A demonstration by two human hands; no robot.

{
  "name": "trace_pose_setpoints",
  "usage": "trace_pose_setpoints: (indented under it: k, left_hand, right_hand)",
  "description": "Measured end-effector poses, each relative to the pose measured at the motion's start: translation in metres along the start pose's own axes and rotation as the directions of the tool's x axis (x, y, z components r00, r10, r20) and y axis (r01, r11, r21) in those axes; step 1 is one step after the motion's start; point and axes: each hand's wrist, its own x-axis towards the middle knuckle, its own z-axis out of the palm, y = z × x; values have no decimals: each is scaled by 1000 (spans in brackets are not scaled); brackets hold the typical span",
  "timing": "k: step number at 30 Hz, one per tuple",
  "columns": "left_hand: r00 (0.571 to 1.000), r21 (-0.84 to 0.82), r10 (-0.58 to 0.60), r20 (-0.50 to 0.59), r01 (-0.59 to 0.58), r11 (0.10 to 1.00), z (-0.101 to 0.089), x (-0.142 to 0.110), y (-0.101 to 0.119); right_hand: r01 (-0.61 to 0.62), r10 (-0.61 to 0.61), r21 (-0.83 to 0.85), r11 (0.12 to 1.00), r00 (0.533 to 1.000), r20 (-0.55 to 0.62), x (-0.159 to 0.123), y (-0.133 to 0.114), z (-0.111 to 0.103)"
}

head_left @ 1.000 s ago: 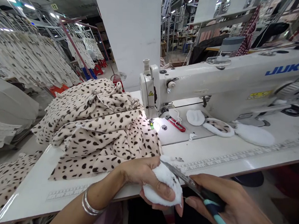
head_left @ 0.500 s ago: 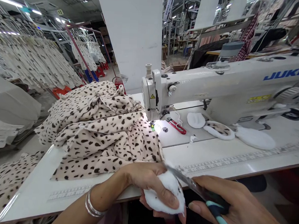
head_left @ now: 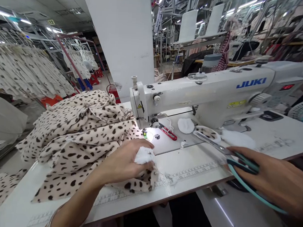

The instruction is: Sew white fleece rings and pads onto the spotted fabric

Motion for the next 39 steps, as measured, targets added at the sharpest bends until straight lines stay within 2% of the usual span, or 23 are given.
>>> trace_pose_setpoints:
  k: [1,3,7,10,13,16,17,19,21,22,23,24,25,27,29,31,33,34,36,37,38,39]
  left_hand:
    - [999,119,-35,-34,38,992,0,1,4]
    - [994,217,-101,-52,110,970,1,1,10]
    - [961,188,-277,-3,273,944,0,-5,13]
    - [940,86,-334,75,327,941,2,-10,9]
    - [932,-48,-322,167,333,942,6,-9,3]
    - [940,-209,-236,244,289,934,7,-7,-1]
    - [948,-307,-176,266,256,917,5,-7,-2]
    - [953,-544,-23,304,193,816,2,-7,-3]
    - [959,-691,52,277,161,704,-1,-8,-5]
    - [970,-692,9,243,167,703,-2,-8,-5]
    - [977,-643,-81,198,192,741,-2,-7,-5]
    - [969,-560,-196,150,246,791,0,-6,-6]
    - [947,-467,-305,105,318,825,2,-5,-7]
    - [905,-354,-417,83,418,837,9,-1,-9]
    - [909,-411,-392,140,414,812,16,2,-12]
    - [931,-576,-318,182,362,733,20,7,-14]
    - [943,-745,-257,213,327,581,20,11,-13]
    - [947,-813,-225,231,315,490,20,13,-11]
    - [952,-892,-155,264,302,335,19,14,-7]
    - [954,-909,-131,269,297,293,19,14,-5]
    - [960,-917,-128,251,278,285,19,14,-5]
    - [966,-919,-155,208,248,307,19,14,-5]
  right_hand:
    - [-10,13,-120,993,1000,23,11,-2,-2]
    - [12,10,-295,956,997,75,35,-9,0]
    - [91,-61,-405,910,994,85,78,-15,13]
    - [108,-104,-397,911,994,31,91,-16,28]
    - [199,-207,-333,922,978,13,80,-32,42]
    - [350,-338,-102,931,934,119,54,-61,51]
    - [354,-356,43,934,919,170,45,-70,52]
    - [274,-373,328,904,881,291,35,-83,51]
    - [234,-384,439,867,875,293,33,-86,51]
    - [262,-372,402,877,901,225,34,-84,53]
    - [308,-358,312,899,926,117,36,-81,57]
    - [341,-351,198,919,936,14,37,-77,60]
    - [359,-357,106,927,933,-38,37,-75,64]
    - [421,-426,119,899,904,19,31,-76,69]
    - [449,-500,303,841,858,117,19,-85,69]
    - [445,-503,374,814,861,69,8,-97,68]
    - [461,-488,339,820,873,-8,-1,-108,68]
    - [488,-513,337,805,858,-18,-3,-111,69]
    - [558,-613,412,720,790,1,-6,-113,72]
    - [569,-643,458,683,766,8,-6,-113,73]
    - [550,-639,492,675,769,16,-5,-112,73]
    - [504,-593,507,699,805,18,-4,-111,73]
